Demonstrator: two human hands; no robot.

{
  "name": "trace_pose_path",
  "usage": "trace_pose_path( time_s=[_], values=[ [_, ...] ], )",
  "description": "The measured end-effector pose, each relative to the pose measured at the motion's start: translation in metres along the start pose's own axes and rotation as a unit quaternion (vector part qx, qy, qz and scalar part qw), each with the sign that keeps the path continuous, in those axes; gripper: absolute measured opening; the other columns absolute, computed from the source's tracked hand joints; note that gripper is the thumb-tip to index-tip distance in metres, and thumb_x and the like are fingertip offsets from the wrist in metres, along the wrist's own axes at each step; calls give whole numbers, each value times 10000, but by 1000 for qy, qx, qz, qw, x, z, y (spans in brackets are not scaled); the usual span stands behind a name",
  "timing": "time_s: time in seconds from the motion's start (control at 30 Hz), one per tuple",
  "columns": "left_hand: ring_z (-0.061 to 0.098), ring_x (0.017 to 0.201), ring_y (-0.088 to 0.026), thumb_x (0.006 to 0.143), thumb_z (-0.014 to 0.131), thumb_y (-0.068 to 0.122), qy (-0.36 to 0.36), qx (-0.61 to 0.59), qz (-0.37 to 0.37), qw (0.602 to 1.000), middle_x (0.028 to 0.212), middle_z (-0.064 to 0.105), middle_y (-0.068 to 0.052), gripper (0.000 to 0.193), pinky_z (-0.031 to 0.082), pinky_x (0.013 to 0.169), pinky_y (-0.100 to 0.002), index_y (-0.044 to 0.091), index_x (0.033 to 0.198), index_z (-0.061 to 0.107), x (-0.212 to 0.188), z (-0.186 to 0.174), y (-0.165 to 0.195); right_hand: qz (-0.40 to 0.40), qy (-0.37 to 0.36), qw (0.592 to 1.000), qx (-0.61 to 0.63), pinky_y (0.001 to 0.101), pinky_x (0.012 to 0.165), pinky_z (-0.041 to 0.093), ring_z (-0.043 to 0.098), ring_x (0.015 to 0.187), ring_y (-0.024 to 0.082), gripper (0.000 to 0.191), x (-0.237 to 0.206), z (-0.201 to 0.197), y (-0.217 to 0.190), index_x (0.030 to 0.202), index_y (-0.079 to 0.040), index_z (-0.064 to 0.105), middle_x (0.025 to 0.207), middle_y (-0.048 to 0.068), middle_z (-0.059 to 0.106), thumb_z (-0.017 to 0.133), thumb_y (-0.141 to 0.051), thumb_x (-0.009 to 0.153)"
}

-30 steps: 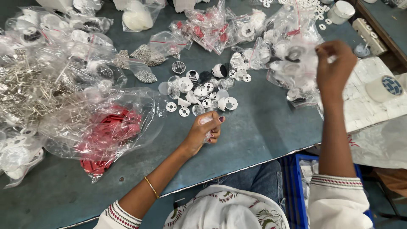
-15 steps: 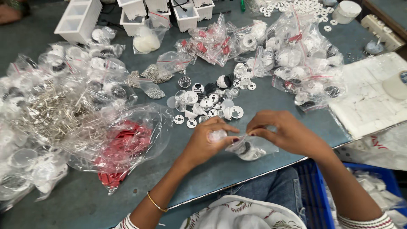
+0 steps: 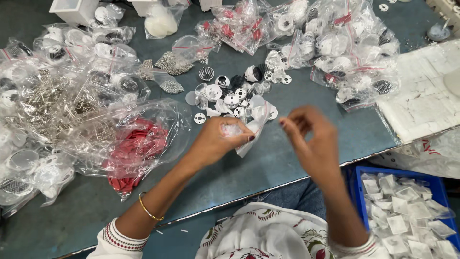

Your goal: The person sits at a factory workbench and packs small white and black plastic fixture components into small clear plastic bags, placing parts one at a time into a bag and closing it. They continue filling bags with parts from the piles on the table throughout the episode.

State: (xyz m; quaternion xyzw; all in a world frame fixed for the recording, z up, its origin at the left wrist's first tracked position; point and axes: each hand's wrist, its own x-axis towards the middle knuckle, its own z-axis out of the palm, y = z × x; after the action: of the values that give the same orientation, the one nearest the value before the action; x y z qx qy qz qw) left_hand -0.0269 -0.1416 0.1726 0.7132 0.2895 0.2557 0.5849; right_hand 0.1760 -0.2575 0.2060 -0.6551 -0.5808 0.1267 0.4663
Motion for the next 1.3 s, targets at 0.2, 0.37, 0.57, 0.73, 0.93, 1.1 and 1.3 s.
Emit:
trace_pose_path(
  time_s=[0.2, 0.37, 0.57, 0.73, 0.93, 1.1, 1.3],
  values=[
    [586, 670, -34, 853, 792, 133, -45, -95, -15, 994, 741, 684, 16, 122, 469, 586, -222, 40, 840, 715, -5, 25, -29, 187, -161, 924, 291, 231, 560, 444, 555, 654, 54, 195, -32, 37, 29, 991, -31, 656, 787, -5, 633, 623, -220, 1023],
    [599, 713, -46, 884, 769, 135, -90, -178, -37, 979, 793, 688, 8, 128, 468, 612, -223, 48, 847, 683, -6, 28, -37, 162, -147, 896, 387, 226, 569, 492, 612, 665, 55, 220, -41, 37, 38, 1003, -18, 648, 792, 5, 646, 583, -223, 1054],
    [603, 681, -166, 880, 763, 172, 91, 20, 51, 994, 770, 656, -36, 173, 462, 597, -317, 51, 826, 652, -3, 9, -5, 218, -76, 935, 270, 247, 482, 408, 513, 536, 79, 222, -46, 22, 56, 826, -10, 645, 696, 37, 624, 617, -120, 1017],
    [680, 784, -338, 865, 719, 209, 180, 314, 180, 915, 873, 678, -108, 174, 518, 670, -447, 74, 891, 614, -14, 15, 36, 106, -62, 939, 322, 250, 612, 468, 568, 704, 97, 190, -50, 15, 75, 820, -45, 561, 829, 68, 621, 589, 0, 1002],
    [680, 775, -343, 845, 726, 230, 166, 335, 248, 894, 841, 667, -120, 210, 510, 671, -463, 67, 916, 614, 0, 35, 82, 73, -66, 843, 529, 347, 829, 531, 630, 1008, 202, 237, -47, 20, 86, 1182, -55, 542, 1175, 106, 602, 609, -133, 969],
    [653, 662, -263, 840, 734, 221, 166, 217, 246, 930, 779, 665, -117, 200, 524, 650, -402, 64, 899, 627, 21, 24, 107, 191, -12, 686, 702, 468, 1019, 492, 568, 1297, 310, 558, -35, 41, 84, 1451, -70, 498, 1414, 175, 572, 558, -423, 1023],
    [640, 595, -120, 863, 712, 205, 156, 33, 162, 974, 690, 672, -54, 164, 514, 523, -296, 60, 890, 640, 72, 10, 70, 184, -106, 523, 826, 602, 1049, 483, 550, 1334, 372, 645, -31, 76, 85, 1473, -87, 468, 1464, 193, 552, 525, -493, 975]
  ],
)
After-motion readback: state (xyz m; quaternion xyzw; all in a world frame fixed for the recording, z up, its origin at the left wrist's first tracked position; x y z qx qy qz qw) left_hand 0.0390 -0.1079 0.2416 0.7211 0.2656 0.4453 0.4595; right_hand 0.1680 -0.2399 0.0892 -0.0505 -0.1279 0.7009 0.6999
